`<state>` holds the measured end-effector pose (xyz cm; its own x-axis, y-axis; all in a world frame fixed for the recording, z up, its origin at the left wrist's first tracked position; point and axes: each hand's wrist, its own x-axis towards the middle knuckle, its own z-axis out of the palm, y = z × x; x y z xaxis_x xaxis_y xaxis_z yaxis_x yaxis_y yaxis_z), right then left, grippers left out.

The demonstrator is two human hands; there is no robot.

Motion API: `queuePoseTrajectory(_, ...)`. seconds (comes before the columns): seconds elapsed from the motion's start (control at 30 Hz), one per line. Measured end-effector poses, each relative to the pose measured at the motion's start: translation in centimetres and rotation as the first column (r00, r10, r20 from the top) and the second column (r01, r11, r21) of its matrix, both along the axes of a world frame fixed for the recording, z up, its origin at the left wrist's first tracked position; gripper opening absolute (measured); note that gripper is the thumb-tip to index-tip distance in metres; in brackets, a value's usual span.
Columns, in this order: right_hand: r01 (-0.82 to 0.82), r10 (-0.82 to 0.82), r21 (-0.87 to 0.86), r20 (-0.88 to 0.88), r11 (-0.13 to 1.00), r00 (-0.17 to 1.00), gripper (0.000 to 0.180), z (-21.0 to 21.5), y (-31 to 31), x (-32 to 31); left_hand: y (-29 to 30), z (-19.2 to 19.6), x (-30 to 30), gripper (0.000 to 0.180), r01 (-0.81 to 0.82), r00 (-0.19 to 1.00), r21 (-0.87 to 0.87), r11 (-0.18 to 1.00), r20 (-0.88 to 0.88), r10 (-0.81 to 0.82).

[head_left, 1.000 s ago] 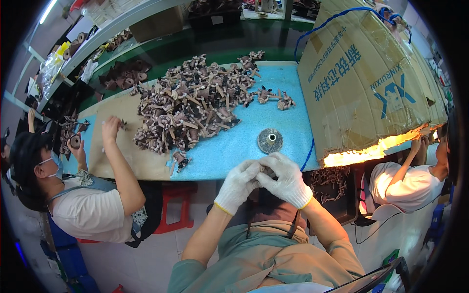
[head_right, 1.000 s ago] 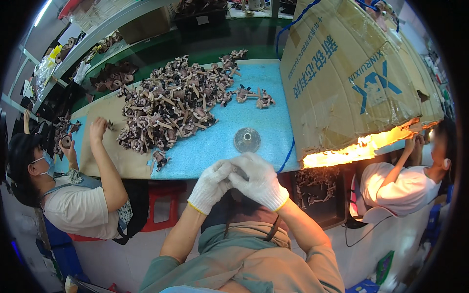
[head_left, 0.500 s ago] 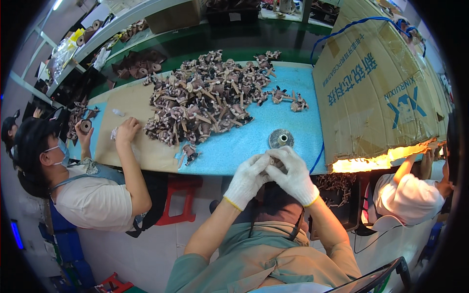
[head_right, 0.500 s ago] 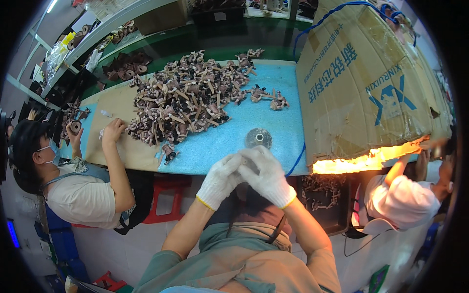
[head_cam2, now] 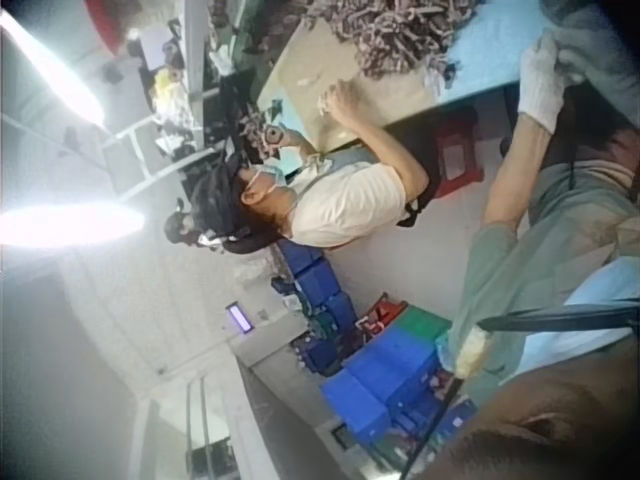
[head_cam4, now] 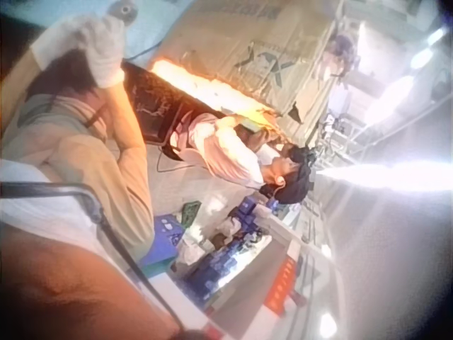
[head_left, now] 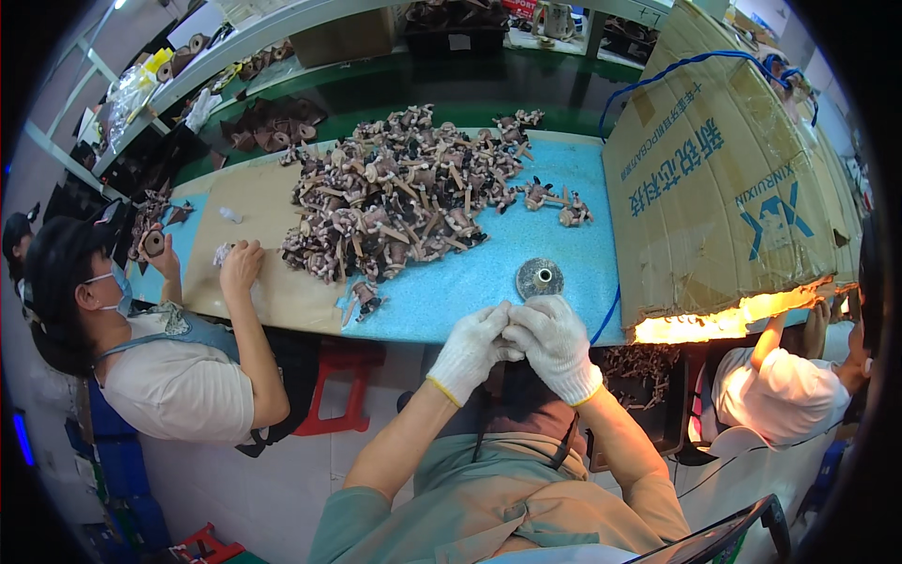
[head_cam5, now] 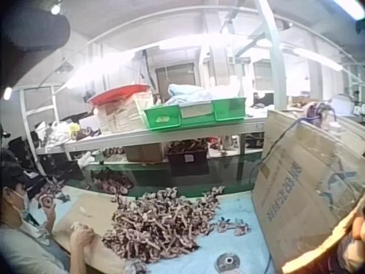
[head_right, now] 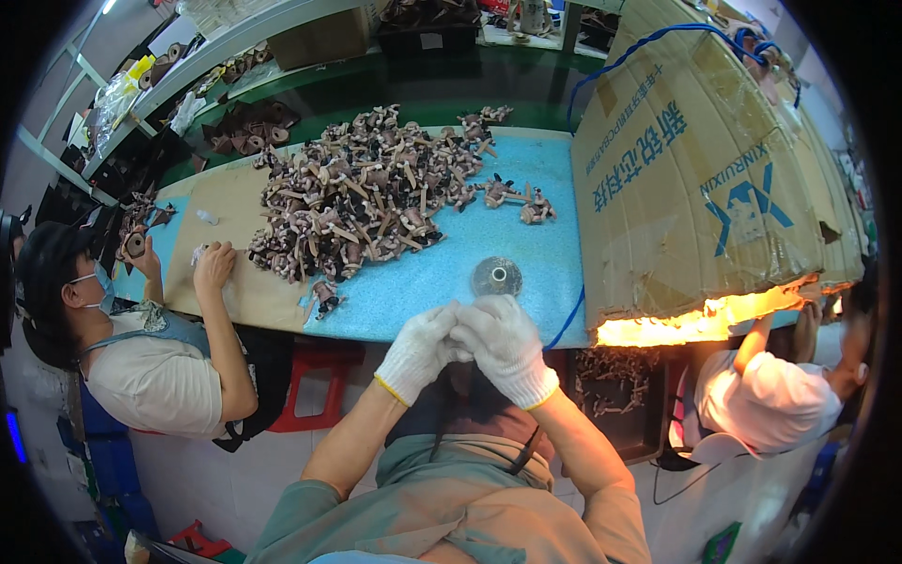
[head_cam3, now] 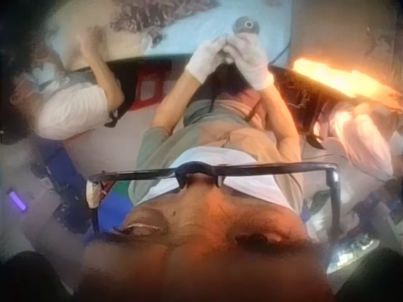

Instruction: The person assembles small toy figures by fitting components together by hand and setting them on the table.

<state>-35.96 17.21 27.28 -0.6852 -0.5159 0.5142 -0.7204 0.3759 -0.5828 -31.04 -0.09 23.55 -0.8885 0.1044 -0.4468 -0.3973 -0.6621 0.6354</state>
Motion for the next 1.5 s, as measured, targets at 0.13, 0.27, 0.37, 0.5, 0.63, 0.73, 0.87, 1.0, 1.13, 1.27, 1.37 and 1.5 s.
queuePoseTrajectory(0.13, -0.01, 0.015, 0.079, -0.062, 0.997, 0.998, 0.03, 0.6, 0.2, -0.4, -0.1, 1.3, -0.6, 0.033, 0.045, 0.997, -0.034, 0.998, 0.064, -0.043)
queuePoseTrajectory(0.27, -0.055, 0.071, 0.121, -0.136, 0.991, 0.988, 0.03, 0.5, 0.1, -0.6, -0.6, 1.2, -0.9, 0.034, 0.073, 0.995, -0.063, 0.995, 0.076, -0.068)
queuePoseTrajectory(0.37, -0.052, 0.078, 0.182, -0.139, 0.982, 0.987, 0.03, -0.3, 0.0, -1.0, -1.0, 0.6, -1.4, 0.038, 0.123, 0.99, -0.087, 0.989, 0.085, -0.116)
queuePoseTrajectory(0.5, -0.028, 0.051, 0.272, -0.081, 0.962, 0.995, 0.029, 0.4, 0.0, -2.1, -0.8, 2.1, -1.8, 0.04, 0.095, 0.994, -0.173, 0.98, 0.071, -0.083)
queuePoseTrajectory(0.63, -0.065, 0.081, -0.09, 0.196, 0.994, 0.977, 0.025, 0.3, 0.7, -2.8, -2.2, 2.6, -1.9, 0.042, 0.166, 0.985, -0.146, 0.975, -0.014, -0.17)
queuePoseTrajectory(0.73, -0.156, 0.172, -0.084, 0.25, 0.984, 0.953, 0.02, 1.0, 0.9, -2.8, -2.8, 2.0, -1.9, 0.04, 0.188, 0.981, -0.09, 0.978, -0.025, -0.191)
queuePoseTrajectory(0.87, -0.025, -0.011, 0.244, 0.144, 0.969, 0.99, 0.022, 2.4, -0.2, -1.9, -2.7, 1.3, -1.9, 0.039, 0.152, 0.988, -0.022, 0.988, 0.018, -0.151)
queuePoseTrajectory(1.0, 0.013, -0.135, 0.368, 0.309, 0.93, 0.941, 0.019, 3.4, -1.3, -1.4, -2.3, 1.4, -1.6, 0.038, 0.099, 0.994, -0.103, 0.99, 0.053, -0.094)
queuePoseTrajectory(1.13, -0.019, -0.131, 0.451, 0.301, 0.892, 0.945, 0.019, 3.1, -1.5, -0.9, -2.3, 1.8, -1.5, 0.037, 0.131, 0.987, -0.222, 0.966, 0.117, -0.107)
queuePoseTrajectory(1.27, -0.165, 0.1, 0.423, 0.172, 0.891, 0.98, 0.016, 3.8, -1.4, -1.1, -2.1, 1.5, -1.7, 0.035, 0.148, 0.984, -0.268, 0.952, 0.135, -0.115)
queuePoseTrajectory(1.37, -0.189, 0.148, 0.252, 0.172, 0.949, 0.974, 0.018, 2.0, -0.7, -1.8, -1.1, 2.1, -2.0, 0.032, 0.115, 0.988, -0.307, 0.945, 0.132, -0.077)
queuePoseTrajectory(1.5, 0.042, -0.004, -0.166, 0.221, 0.985, 0.975, 0.015, 2.7, 2.2, -2.2, -2.1, 2.5, -2.7, 0.031, -0.005, 0.999, -0.901, 0.434, -0.021, -0.032)
